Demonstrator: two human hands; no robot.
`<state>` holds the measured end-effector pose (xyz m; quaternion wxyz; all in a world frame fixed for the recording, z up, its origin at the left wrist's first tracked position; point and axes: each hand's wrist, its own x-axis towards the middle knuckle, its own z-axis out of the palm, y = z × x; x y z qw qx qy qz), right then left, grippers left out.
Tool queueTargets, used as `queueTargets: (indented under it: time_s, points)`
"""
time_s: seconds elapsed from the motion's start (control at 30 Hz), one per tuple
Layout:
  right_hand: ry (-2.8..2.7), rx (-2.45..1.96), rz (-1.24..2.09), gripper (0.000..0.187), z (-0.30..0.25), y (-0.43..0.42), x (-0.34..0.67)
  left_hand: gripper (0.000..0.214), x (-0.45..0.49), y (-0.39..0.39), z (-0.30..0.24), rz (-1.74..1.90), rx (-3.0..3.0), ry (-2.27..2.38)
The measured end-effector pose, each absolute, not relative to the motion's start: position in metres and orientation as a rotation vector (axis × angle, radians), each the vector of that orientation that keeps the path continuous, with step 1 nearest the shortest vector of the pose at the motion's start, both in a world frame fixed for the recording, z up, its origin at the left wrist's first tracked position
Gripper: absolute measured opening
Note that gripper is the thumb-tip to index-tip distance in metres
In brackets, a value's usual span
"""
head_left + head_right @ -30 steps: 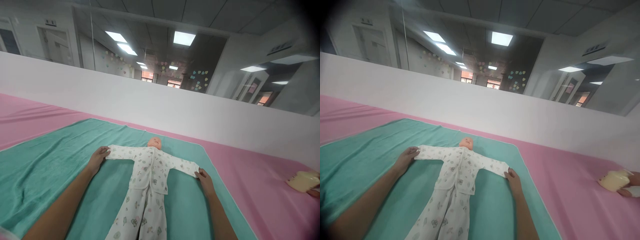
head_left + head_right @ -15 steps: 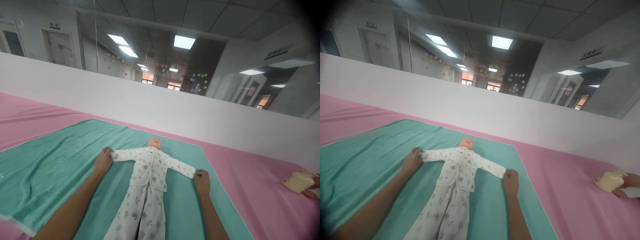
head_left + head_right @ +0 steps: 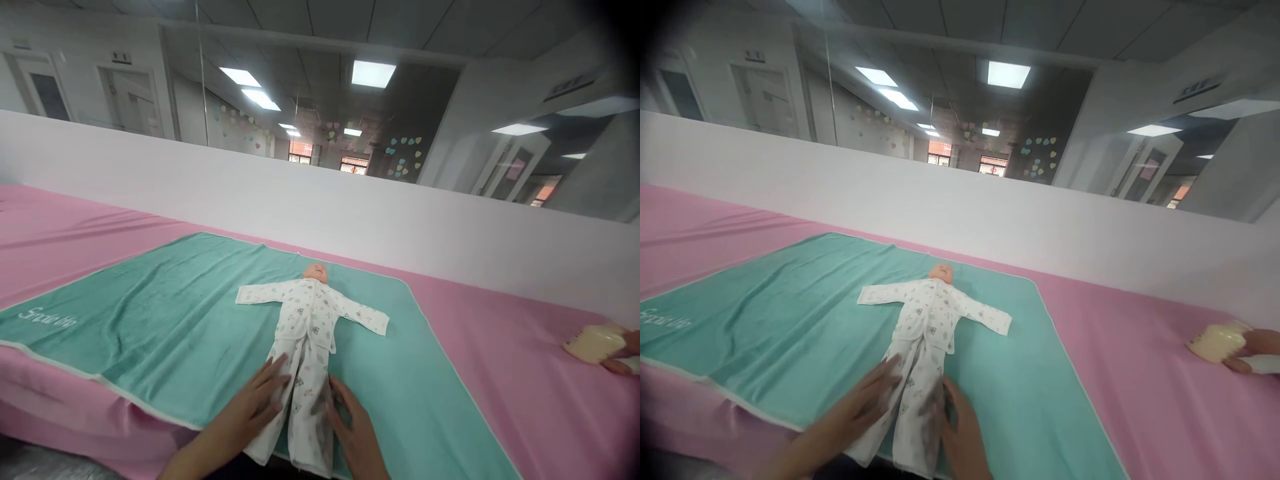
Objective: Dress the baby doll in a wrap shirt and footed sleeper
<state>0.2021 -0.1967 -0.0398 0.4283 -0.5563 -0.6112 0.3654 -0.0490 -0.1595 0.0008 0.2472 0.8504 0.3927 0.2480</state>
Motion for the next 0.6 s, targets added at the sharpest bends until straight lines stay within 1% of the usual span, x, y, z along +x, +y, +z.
queueTargets:
  time_s: [0.07,0.13,0.2,0.3,0.43,0.47,0.53,0.6]
  points:
    - [-1.634,-1.328,0.693,0.051,-0.054,-0.220,0.201,0.054,-0.065,-0.187,-0.007,0.680,2.325,1.106]
    - [-1.813,-1.201,0.464,0.058,-0.061,-0.233,0.193,0.062,-0.075,-0.202,-0.017,0.720,2.341,1.206]
    - [-1.935,-1.174,0.310,0.062,-0.061,-0.238,0.180,0.059,-0.077,-0.207,-0.025,0.788,2.362,1.322]
    - [-1.904,-1.269,0.227,0.052,-0.052,-0.236,0.163,0.053,-0.069,-0.207,-0.029,0.916,2.428,1.412]
    - [-1.818,-1.238,0.252,0.026,-0.034,-0.238,0.159,0.040,-0.048,-0.214,-0.018,1.015,2.569,1.347]
    - [-1.819,-1.209,0.239,0.022,-0.030,-0.240,0.162,0.035,-0.043,-0.217,-0.014,1.031,2.595,1.321]
    - [-1.816,-1.155,0.176,0.020,-0.025,-0.246,0.169,0.029,-0.035,-0.222,-0.007,1.049,2.642,1.269]
    - [-1.793,-1.138,0.108,0.022,-0.024,-0.251,0.176,0.028,-0.031,-0.227,-0.005,1.072,2.693,1.217]
